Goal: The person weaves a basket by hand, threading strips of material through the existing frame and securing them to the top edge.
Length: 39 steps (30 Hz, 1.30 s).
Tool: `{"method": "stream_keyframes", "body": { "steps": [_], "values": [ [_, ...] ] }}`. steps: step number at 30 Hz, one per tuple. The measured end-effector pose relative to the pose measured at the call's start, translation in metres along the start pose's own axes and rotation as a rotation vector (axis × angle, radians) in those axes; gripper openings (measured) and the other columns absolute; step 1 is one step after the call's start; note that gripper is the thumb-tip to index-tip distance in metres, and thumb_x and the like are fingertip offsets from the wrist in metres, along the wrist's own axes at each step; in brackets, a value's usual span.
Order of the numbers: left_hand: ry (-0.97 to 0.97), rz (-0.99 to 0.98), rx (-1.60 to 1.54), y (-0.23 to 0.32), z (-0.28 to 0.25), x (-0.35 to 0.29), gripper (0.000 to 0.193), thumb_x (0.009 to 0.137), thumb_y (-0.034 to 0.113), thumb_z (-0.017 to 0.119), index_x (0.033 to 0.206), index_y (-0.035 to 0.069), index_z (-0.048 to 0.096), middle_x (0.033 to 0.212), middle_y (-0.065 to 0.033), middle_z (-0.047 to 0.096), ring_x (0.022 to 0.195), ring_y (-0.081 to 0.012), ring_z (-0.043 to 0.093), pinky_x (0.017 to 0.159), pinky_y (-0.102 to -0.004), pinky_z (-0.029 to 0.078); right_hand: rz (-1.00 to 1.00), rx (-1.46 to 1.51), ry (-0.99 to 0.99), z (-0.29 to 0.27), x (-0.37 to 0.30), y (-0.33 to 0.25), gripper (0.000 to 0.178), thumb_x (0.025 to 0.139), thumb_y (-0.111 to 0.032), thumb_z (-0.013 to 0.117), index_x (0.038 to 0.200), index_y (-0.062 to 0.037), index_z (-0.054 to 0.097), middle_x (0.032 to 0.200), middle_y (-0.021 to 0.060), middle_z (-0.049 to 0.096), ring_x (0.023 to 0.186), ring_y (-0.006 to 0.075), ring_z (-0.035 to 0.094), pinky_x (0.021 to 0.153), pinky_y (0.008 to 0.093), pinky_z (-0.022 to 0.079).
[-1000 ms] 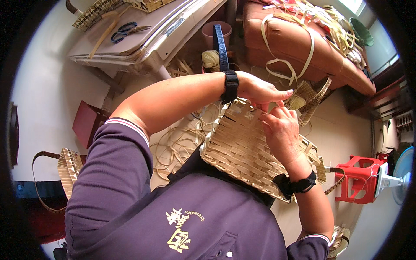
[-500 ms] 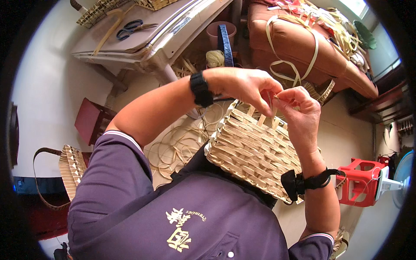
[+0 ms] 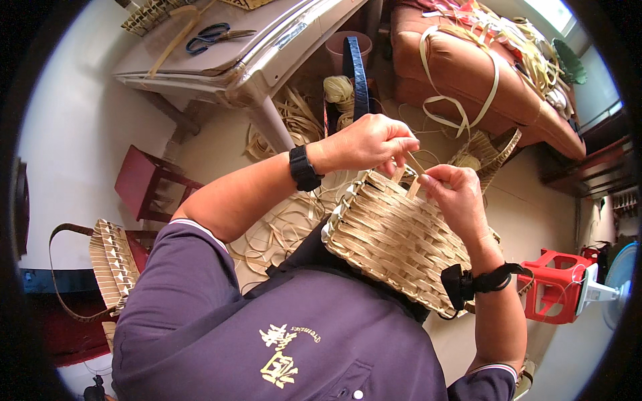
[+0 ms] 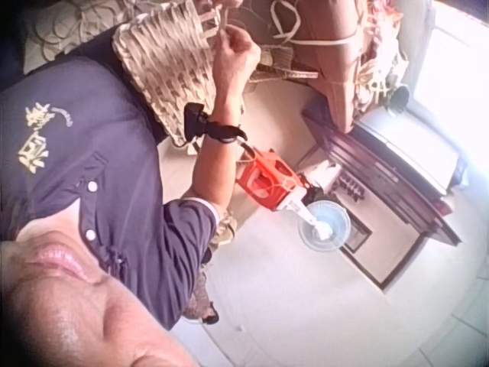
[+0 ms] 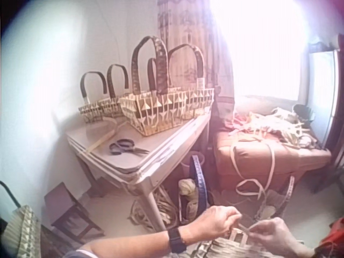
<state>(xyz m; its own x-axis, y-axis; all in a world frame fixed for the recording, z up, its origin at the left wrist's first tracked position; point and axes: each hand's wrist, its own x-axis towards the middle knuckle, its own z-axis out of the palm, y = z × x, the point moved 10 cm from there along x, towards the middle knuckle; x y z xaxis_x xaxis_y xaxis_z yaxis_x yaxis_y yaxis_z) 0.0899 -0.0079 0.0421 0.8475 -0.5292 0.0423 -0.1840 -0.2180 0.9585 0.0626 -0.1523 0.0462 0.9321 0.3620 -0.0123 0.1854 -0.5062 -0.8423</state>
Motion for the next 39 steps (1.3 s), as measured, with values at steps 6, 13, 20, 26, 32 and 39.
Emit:
{"method": "stream_keyframes", "body": {
  "steps": [6,13,20,26,32,39],
  "values": [
    [0.213,0.252,0.607,0.000,-0.009,-0.011,0.021,0.089,0.020,0.075,0.103,0.006,0.074,0.088,-0.0143,0.076,0.082,-0.0302,0.075,0.076,-0.0407,0.058,0.014,-0.561,0.013,0.000,0.007,-0.018,0.012,0.080,-0.013,0.072,0.084,-0.0022,0.075,0.075,0.0159,0.070,0.074,0.0334,0.070,0.071,0.0425,0.055],
    [0.217,-0.164,0.237,-0.054,-0.028,-0.018,0.043,0.097,0.040,0.072,0.116,0.002,0.061,0.089,-0.0094,0.073,0.081,-0.0183,0.070,0.076,-0.0322,0.056,-0.067,-0.620,0.096,0.011,0.011,-0.019,0.010,0.077,-0.014,0.073,0.082,-0.0068,0.077,0.080,0.0132,0.071,0.080,0.0332,0.070,0.077,0.0434,0.055],
    [-0.035,-0.227,-0.547,-0.096,0.027,-0.029,0.047,0.109,0.039,0.057,0.141,0.006,0.049,0.116,-0.0061,0.072,0.104,-0.0083,0.062,0.086,-0.0249,0.048,-0.013,-0.537,0.123,0.016,0.009,-0.002,0.008,0.076,-0.014,0.075,0.081,-0.0075,0.076,0.078,0.0089,0.066,0.076,0.0270,0.067,0.072,0.0398,0.053],
    [-0.065,-0.309,-0.794,-0.104,0.031,-0.035,0.041,0.111,0.037,0.053,0.142,0.011,0.050,0.117,-0.0055,0.072,0.102,-0.0097,0.065,0.087,-0.0273,0.050,-0.010,-0.462,0.141,0.015,0.011,-0.001,0.008,0.076,-0.010,0.078,0.084,-0.0094,0.076,0.079,0.0072,0.064,0.078,0.0261,0.065,0.072,0.0385,0.052],
    [-0.090,-0.338,-1.006,-0.113,0.034,-0.037,0.040,0.113,0.039,0.045,0.141,0.012,0.053,0.116,-0.0051,0.072,0.103,-0.0113,0.066,0.089,-0.0281,0.051,-0.396,-0.591,0.077,0.041,0.014,-0.061,0.009,0.077,-0.010,0.081,0.084,-0.0115,0.077,0.082,0.0070,0.064,0.088,0.0294,0.063,0.078,0.0425,0.052],
    [-0.136,-0.241,-0.981,-0.107,0.030,-0.041,0.039,0.109,0.019,0.052,0.146,0.007,0.048,0.119,-0.0063,0.072,0.105,-0.0125,0.068,0.093,-0.0280,0.052,-0.439,-0.686,-0.072,0.054,0.031,-0.067,0.005,0.081,-0.012,0.076,0.082,-0.0077,0.074,0.084,0.0090,0.065,0.091,0.0317,0.064,0.082,0.0445,0.052]
  ]
}}
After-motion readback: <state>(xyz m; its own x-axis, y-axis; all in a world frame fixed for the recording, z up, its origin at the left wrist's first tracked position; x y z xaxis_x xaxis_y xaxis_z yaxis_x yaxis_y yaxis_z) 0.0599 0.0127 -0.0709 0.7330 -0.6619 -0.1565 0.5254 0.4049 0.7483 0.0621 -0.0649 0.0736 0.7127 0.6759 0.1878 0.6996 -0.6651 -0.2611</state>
